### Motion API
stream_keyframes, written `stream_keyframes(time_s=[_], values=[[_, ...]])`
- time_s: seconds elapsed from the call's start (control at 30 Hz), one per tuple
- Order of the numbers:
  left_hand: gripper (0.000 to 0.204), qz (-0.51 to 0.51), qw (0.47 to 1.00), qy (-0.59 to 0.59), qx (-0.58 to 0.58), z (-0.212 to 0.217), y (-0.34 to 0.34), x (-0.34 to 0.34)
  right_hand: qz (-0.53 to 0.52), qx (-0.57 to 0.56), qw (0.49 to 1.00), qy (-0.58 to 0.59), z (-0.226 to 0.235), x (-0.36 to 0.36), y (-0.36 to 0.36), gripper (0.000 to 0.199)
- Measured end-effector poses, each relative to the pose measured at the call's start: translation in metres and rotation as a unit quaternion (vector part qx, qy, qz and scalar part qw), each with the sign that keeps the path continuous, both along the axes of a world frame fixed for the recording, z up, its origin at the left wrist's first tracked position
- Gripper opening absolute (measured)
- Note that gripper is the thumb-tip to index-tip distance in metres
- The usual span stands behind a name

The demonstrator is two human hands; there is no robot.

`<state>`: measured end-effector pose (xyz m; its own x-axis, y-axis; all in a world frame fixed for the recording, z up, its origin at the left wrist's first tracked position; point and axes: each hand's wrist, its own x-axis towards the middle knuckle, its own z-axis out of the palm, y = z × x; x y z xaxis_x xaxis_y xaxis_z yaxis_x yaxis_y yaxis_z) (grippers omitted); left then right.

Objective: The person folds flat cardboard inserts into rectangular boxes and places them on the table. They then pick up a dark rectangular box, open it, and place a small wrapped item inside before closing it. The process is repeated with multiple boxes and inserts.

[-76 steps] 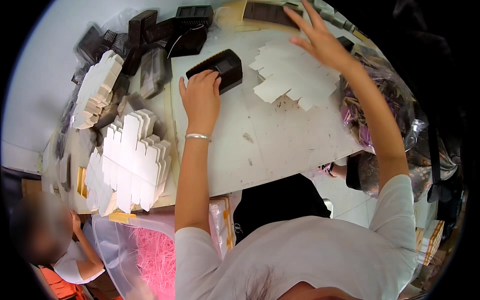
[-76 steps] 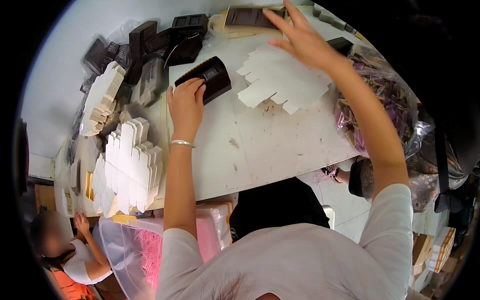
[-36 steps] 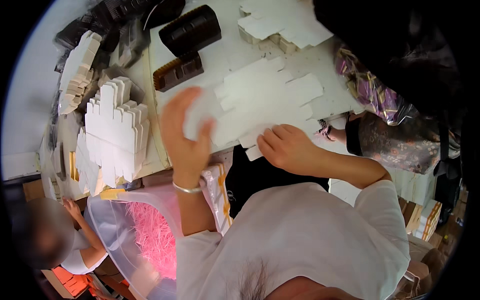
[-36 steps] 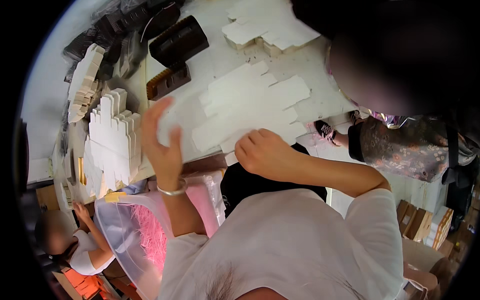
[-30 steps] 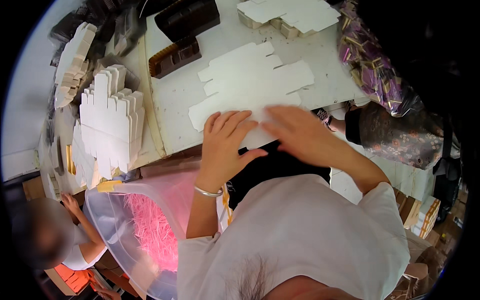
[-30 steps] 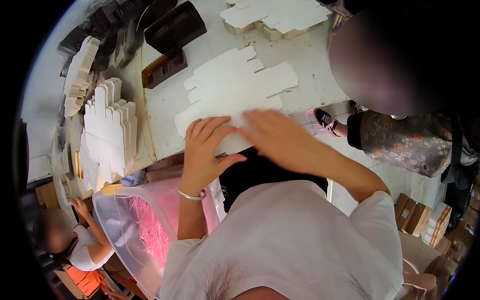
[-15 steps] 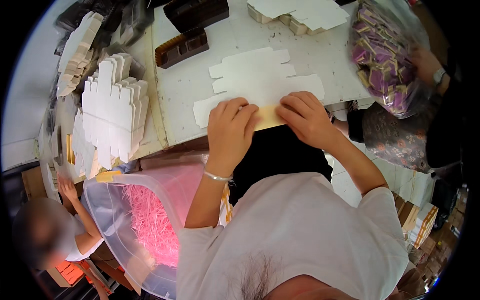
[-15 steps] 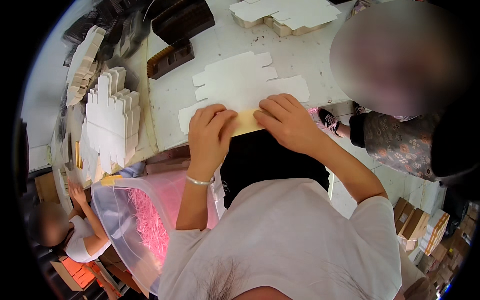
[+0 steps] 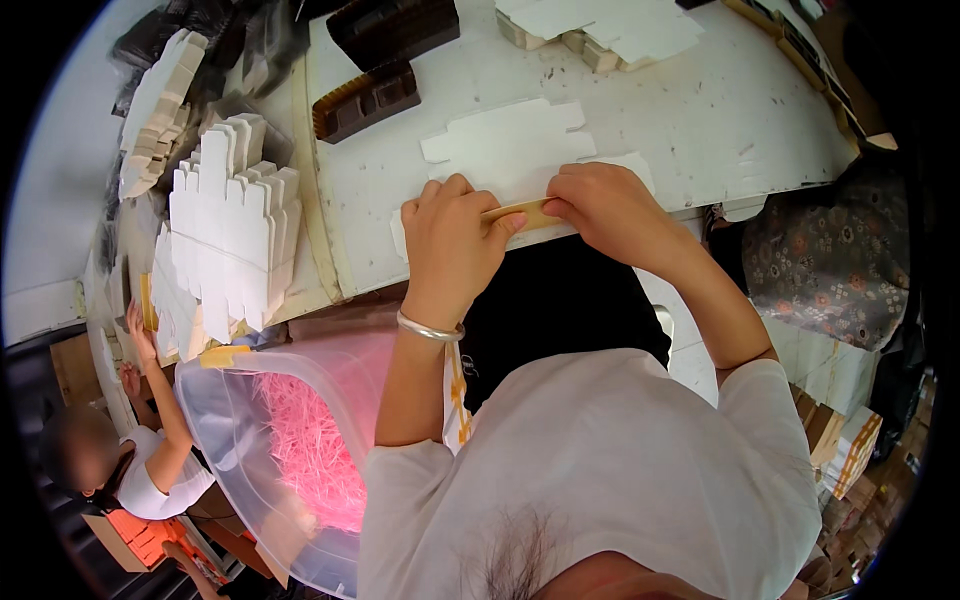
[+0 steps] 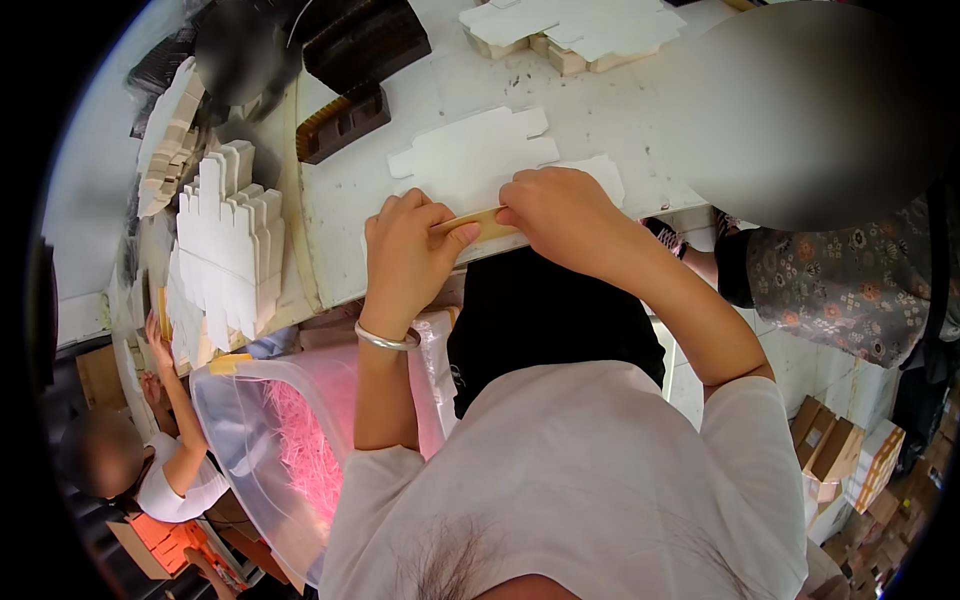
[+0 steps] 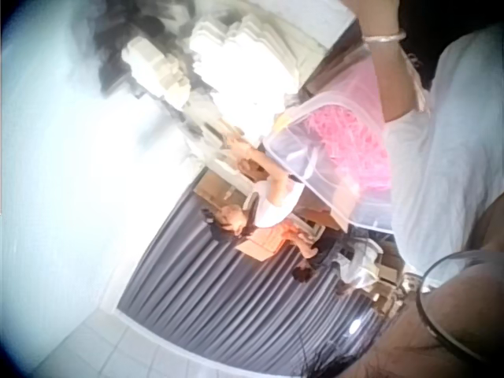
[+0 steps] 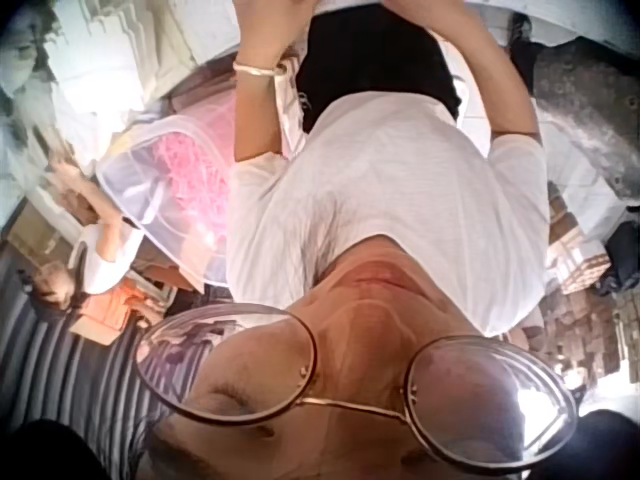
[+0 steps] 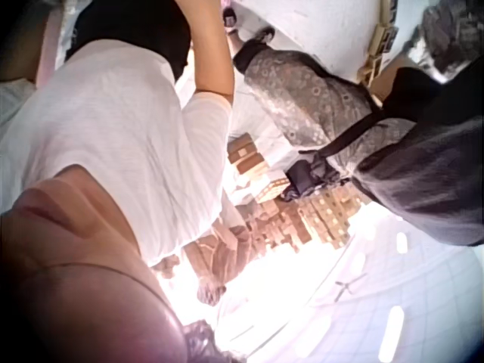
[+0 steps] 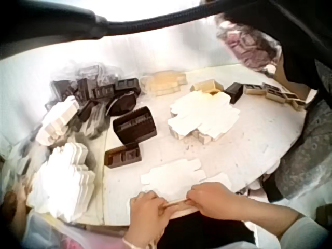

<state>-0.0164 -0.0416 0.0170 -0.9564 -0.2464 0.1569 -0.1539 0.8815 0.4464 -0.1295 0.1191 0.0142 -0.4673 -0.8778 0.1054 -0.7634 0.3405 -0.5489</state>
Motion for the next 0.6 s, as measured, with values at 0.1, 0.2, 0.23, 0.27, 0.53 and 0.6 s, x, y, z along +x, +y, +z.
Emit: stream_keyframes(time_s=[0.1, 0.2, 0.23, 0.27, 0.53, 0.6], values=[[0.037, 0.027, 0.995, 0.053, -0.081, 0.008, 0.007, 0.005, -0.022, -0.015, 0.999, -0.046, 0.006, 0.002, -0.002, 0.023], [0.052, 0.074, 0.988, 0.128, -0.038, 0.016, 0.021, 0.015, -0.091, -0.048, 0.973, -0.206, 0.009, 0.018, 0.006, 0.041], [0.057, 0.079, 0.990, 0.101, 0.064, 0.014, 0.023, 0.025, -0.103, -0.083, 0.951, -0.281, 0.011, 0.028, 0.006, 0.042], [0.061, 0.083, 0.980, 0.072, 0.166, 0.011, 0.023, 0.029, -0.114, -0.118, 0.921, -0.354, 0.013, 0.037, 0.002, 0.042], [0.044, -0.015, 0.994, 0.099, 0.033, -0.002, -0.014, -0.012, 0.052, -0.172, 0.983, 0.036, 0.000, 0.020, 0.044, 0.049], [0.045, -0.024, 0.999, 0.033, 0.029, 0.005, -0.021, -0.021, 0.092, -0.046, 0.979, 0.178, 0.001, 0.012, 0.058, 0.045]])
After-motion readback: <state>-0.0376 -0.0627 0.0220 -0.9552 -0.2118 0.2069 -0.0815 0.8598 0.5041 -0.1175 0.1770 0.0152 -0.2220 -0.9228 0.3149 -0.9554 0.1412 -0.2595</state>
